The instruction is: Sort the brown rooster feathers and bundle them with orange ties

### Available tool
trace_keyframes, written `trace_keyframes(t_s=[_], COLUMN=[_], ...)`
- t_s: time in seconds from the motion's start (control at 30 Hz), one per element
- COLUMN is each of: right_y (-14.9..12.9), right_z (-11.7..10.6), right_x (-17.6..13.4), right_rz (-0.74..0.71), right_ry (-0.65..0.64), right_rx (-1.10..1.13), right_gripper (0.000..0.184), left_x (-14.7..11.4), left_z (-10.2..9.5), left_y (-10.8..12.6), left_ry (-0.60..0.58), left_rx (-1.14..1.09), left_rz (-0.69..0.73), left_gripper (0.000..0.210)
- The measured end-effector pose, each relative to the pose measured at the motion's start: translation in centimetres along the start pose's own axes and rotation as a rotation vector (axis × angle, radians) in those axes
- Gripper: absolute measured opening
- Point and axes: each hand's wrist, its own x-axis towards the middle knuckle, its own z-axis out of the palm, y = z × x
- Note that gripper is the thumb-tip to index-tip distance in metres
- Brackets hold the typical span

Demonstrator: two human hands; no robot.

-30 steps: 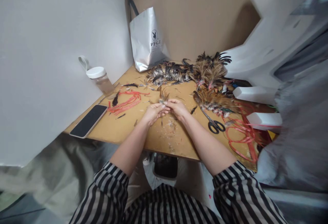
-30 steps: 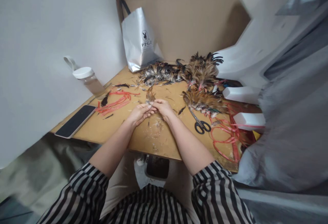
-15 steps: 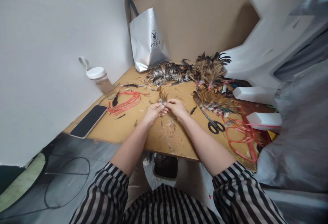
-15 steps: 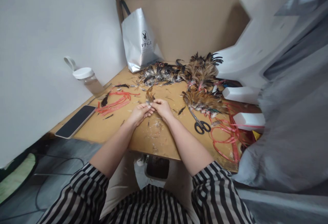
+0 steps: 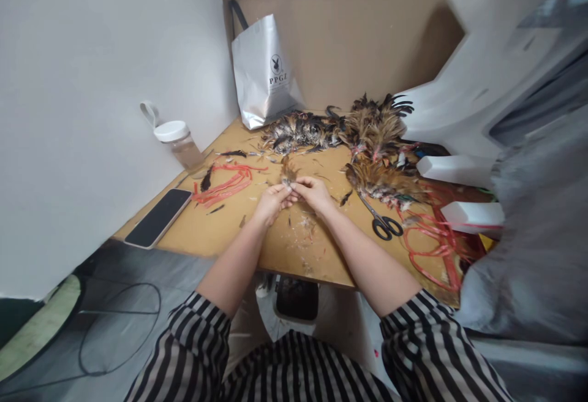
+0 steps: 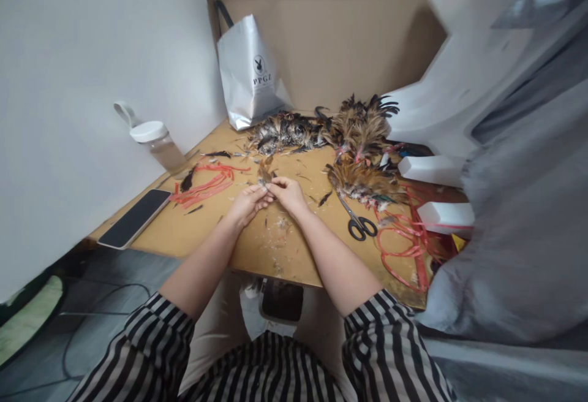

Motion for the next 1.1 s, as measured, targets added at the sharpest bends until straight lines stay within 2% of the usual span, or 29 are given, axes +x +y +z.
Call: trace_keyframes(t_s=[0.13, 0.23, 0.33, 0.43, 0.77, 0.83, 0.93, 1.03, 1.1], right_y=[0.2, -0.4, -1.0, -1.3, -0.8, -0.6, -0.8, -1.0, -1.1], right_z=[-0.2, -0.2, -0.1, -0.1, -0.4, -0.6, -0.8, -0.9, -0.8], right_x=[-0.2, -1.0, -1.6, -1.7, -1.1, -0.8, -0.4, -0.4, -0.5], right_rz=[-0.261, -0.417, -0.436, -0.413, -0.337, -0.289, -0.152, -0.047, -0.02], right_ry=[0.019, 0.001, -0.01, 0.025, 0.036, -0.049, -0.165, -0.145, -0.084], right_rx=[-0.378, -0.695, -0.842, -0.884, -0.705, -0.594, -0.311, -0.086, -0.01], right_gripper=[0.032, 0.035, 0.033, 0.028, 0.022, 0.023, 0.023, 0.02, 0.027], left_x=[0.1, 0.1, 0.0, -0.1, -0.3, -0.3, -0.3, -0.3, -0.4], left_z=[-0.5, -0.5, -0.5, -0.3, 0.0, 0.1, 0.2, 0.4, 0.6], left_y=[0.3, 0.4, 0.4, 0.3, 0.5, 0.5, 0.4, 0.3, 0.3], left_ry=[0.017, -0.018, -0.051, -0.067, -0.046, -0.019, 0.026, 0.014, -0.036], left_rx=[-0.164, -0.238, -0.261, -0.241, -0.133, -0.108, -0.05, 0.067, 0.141], left_rz=[-0.05, -0.084, -0.103, -0.114, -0.095, -0.076, -0.057, -0.028, -0.005], left_gripper=[0.015, 0.015, 0.016, 0.016, 0.018, 0.019, 0.021, 0.025, 0.026])
